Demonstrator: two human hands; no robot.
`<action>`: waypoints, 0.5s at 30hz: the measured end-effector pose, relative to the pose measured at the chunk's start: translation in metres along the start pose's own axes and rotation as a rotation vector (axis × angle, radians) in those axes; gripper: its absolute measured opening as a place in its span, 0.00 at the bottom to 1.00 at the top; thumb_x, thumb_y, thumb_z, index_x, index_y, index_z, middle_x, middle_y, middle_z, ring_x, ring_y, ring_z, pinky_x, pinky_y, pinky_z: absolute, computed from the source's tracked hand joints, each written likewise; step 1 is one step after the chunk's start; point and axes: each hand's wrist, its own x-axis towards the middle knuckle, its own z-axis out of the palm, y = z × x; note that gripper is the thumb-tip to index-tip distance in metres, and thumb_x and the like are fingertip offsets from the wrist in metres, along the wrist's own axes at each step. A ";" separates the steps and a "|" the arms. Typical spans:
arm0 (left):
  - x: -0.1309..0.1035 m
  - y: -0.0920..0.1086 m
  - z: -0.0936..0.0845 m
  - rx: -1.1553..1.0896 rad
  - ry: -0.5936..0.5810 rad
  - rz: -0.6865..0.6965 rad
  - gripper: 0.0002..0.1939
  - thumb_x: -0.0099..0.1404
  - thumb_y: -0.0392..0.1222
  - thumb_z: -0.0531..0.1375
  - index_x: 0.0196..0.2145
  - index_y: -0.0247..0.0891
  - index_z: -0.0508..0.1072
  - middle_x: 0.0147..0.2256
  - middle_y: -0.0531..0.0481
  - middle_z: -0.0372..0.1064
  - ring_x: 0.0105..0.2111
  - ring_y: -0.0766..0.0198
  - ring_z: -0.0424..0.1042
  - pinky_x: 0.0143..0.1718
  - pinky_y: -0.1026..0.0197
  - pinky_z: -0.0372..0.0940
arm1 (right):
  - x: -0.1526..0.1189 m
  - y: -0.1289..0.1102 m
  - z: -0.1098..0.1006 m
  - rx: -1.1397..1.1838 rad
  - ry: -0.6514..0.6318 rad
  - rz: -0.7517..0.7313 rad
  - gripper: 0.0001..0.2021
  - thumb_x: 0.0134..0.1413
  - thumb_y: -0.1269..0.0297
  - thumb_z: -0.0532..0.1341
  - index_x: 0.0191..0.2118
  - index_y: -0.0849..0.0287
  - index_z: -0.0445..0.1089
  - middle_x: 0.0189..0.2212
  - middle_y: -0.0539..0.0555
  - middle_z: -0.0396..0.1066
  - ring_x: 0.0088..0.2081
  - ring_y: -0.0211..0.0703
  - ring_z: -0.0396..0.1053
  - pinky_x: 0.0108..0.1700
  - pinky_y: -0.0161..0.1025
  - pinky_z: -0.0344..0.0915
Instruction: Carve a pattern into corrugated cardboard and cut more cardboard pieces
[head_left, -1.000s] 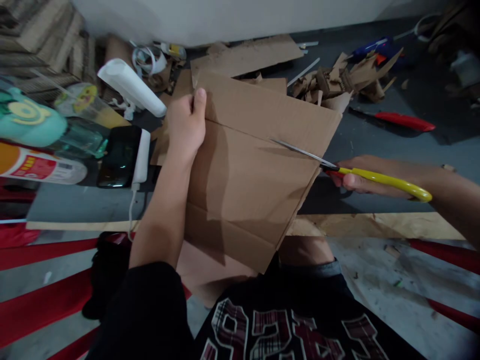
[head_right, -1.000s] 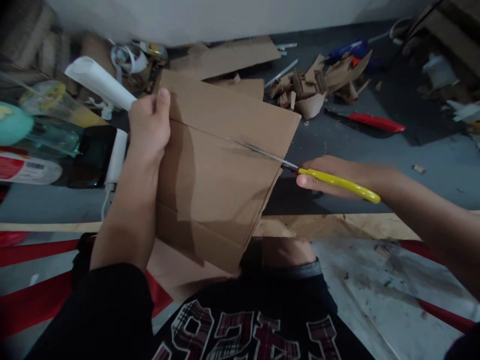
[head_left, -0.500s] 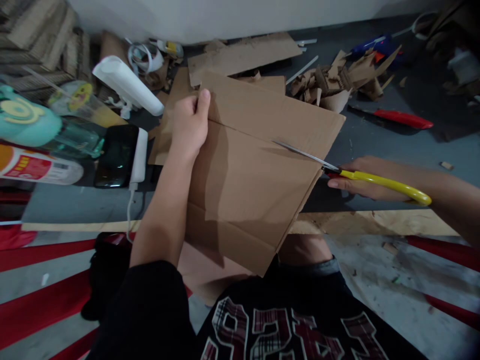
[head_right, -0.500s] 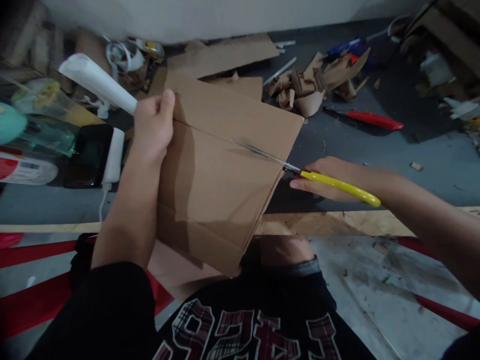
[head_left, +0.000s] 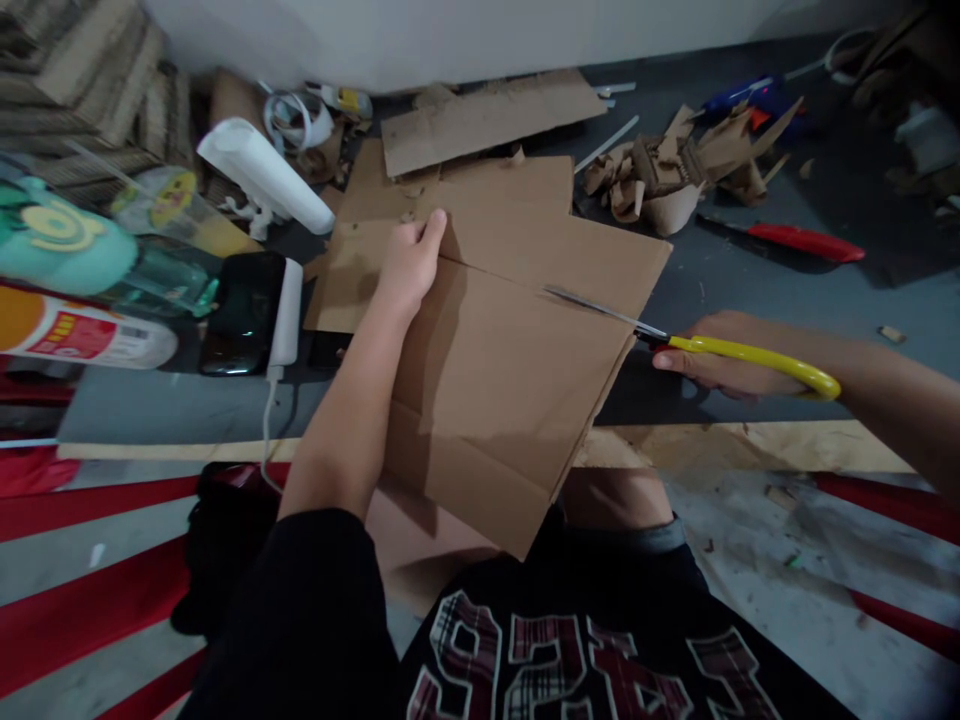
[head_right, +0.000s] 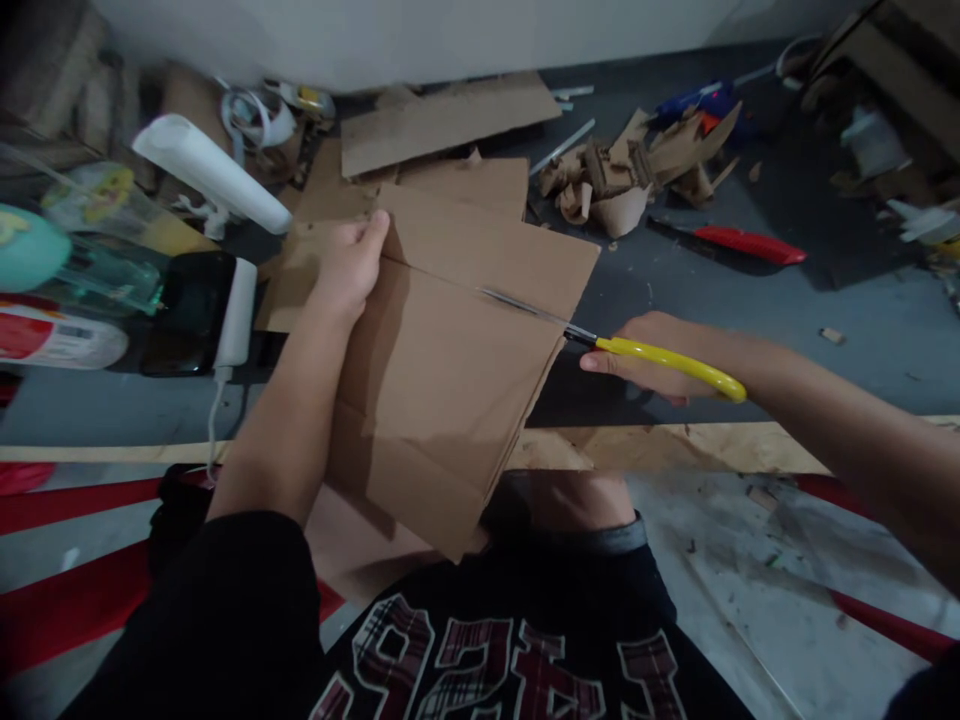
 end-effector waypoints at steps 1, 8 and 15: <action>0.001 -0.001 0.000 0.029 -0.009 -0.023 0.32 0.76 0.50 0.57 0.16 0.44 0.48 0.20 0.56 0.39 0.25 0.66 0.44 0.30 0.55 0.40 | -0.001 -0.001 0.000 0.018 0.005 -0.004 0.38 0.59 0.23 0.44 0.19 0.54 0.57 0.13 0.55 0.65 0.18 0.45 0.67 0.33 0.48 0.67; 0.003 -0.004 -0.003 0.122 -0.070 -0.070 0.40 0.52 0.86 0.55 0.19 0.46 0.50 0.20 0.55 0.39 0.28 0.65 0.48 0.33 0.55 0.43 | 0.003 0.001 -0.001 -0.053 -0.007 -0.045 0.38 0.60 0.24 0.44 0.18 0.54 0.56 0.12 0.54 0.63 0.18 0.44 0.65 0.32 0.47 0.66; -0.002 -0.003 -0.018 0.007 0.040 0.095 0.31 0.70 0.66 0.56 0.20 0.43 0.52 0.22 0.56 0.44 0.24 0.66 0.48 0.30 0.56 0.43 | 0.008 0.011 -0.010 -0.050 0.077 -0.184 0.39 0.54 0.19 0.41 0.24 0.56 0.56 0.18 0.52 0.61 0.21 0.38 0.59 0.25 0.40 0.55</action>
